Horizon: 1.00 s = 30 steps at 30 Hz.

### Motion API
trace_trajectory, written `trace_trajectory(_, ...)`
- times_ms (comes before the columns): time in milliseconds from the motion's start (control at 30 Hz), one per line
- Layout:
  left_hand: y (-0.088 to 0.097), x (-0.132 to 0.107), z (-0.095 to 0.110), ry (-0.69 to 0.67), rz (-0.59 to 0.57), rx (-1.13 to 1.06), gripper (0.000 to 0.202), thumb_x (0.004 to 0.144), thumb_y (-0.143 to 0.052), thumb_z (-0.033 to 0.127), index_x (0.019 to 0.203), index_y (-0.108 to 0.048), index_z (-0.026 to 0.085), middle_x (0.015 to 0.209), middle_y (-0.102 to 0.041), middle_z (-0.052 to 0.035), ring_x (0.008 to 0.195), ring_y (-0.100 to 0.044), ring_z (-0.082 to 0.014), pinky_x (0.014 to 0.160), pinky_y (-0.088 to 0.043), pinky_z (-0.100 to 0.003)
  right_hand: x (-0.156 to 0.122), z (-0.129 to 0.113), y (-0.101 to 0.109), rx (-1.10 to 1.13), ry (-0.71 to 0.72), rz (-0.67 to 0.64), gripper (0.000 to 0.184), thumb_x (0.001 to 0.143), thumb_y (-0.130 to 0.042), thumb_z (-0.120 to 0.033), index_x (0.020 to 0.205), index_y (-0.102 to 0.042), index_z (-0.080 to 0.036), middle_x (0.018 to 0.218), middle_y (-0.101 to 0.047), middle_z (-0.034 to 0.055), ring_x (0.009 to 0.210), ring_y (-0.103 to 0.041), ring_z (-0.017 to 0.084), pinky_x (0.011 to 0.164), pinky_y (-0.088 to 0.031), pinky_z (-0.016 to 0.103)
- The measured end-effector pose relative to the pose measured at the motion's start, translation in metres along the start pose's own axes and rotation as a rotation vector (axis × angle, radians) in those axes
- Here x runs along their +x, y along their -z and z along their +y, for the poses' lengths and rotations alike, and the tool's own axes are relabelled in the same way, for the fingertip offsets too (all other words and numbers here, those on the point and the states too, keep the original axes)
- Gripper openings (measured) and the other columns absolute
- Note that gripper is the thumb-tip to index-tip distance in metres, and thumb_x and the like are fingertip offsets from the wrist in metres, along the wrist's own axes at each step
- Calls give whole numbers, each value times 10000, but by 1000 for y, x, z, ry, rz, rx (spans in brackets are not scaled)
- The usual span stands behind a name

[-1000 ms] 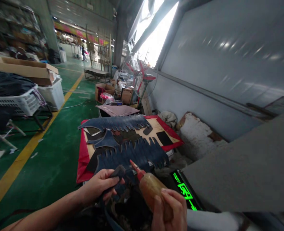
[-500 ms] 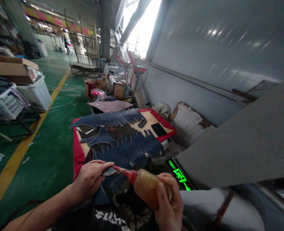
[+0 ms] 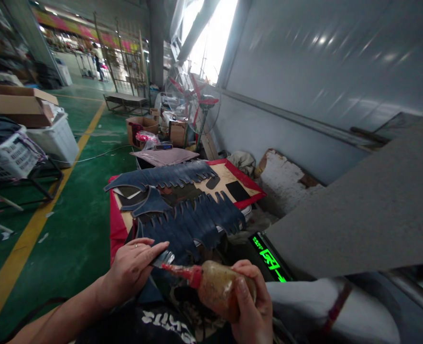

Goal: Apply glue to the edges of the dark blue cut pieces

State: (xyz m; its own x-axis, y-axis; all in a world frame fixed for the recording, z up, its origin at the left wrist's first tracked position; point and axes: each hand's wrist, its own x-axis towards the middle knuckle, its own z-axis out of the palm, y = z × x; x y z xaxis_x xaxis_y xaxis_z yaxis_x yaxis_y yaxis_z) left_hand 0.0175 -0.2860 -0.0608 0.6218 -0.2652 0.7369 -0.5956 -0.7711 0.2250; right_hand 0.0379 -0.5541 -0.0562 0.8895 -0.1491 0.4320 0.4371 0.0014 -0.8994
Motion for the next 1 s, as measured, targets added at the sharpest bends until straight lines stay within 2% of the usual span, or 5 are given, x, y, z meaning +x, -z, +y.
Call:
trace_trajectory(267, -11, -5, -3, 102, -80, -109, 414, 855, -442, 93, 1191, -672, 168, 783, -735, -53, 660, -673, -162, 826, -541, -327, 0, 27, 16, -219, 77, 76, 167, 839, -651, -336, 798, -612, -178, 848, -625, 71, 759, -627, 178, 641, -509, 284)
trace_trajectory(433, -20, 8, -1, 636, -311, -525, 277, 878, -518, 321, 912, -736, 155, 683, -698, -54, 581, -617, -161, 581, -458, -236, 1, 23, 9, 31, -42, -49, 126, 852, -630, -330, 830, -623, -206, 795, -614, 24, 638, -617, 124, 548, -485, 220)
trace_trajectory(600, -24, 25, 4, 1070, -526, -1104, 414, 749, -629, 541, 692, -620, 131, 421, -436, 47, 372, -369, -80, 429, -263, -215, 0, 17, 4, -89, 108, 122, 117, 862, -623, -321, 844, -609, -207, 877, -613, 31, 723, -626, 120, 613, -494, 219)
trace_trajectory(833, -30, 30, 5, 1204, -466, -1275, 511, 614, -738, 598, 697, -627, 106, 481, -508, 19, 344, -348, -53, 390, -174, -218, -3, 31, 6, -467, 487, 37, 79, 863, -605, -235, 924, -601, -186, 934, -585, 46, 882, -573, 157, 759, -473, 290)
trace_trajectory(1000, -37, 30, 8, 1229, -454, -1273, 557, 603, -748, 637, 716, -641, 102, 425, -465, 31, 351, -346, -58, 408, -201, -207, -7, 34, 10, -382, 409, 142, 68, 893, -553, -238, 922, -584, -185, 964, -570, 44, 883, -557, 146, 743, -455, 276)
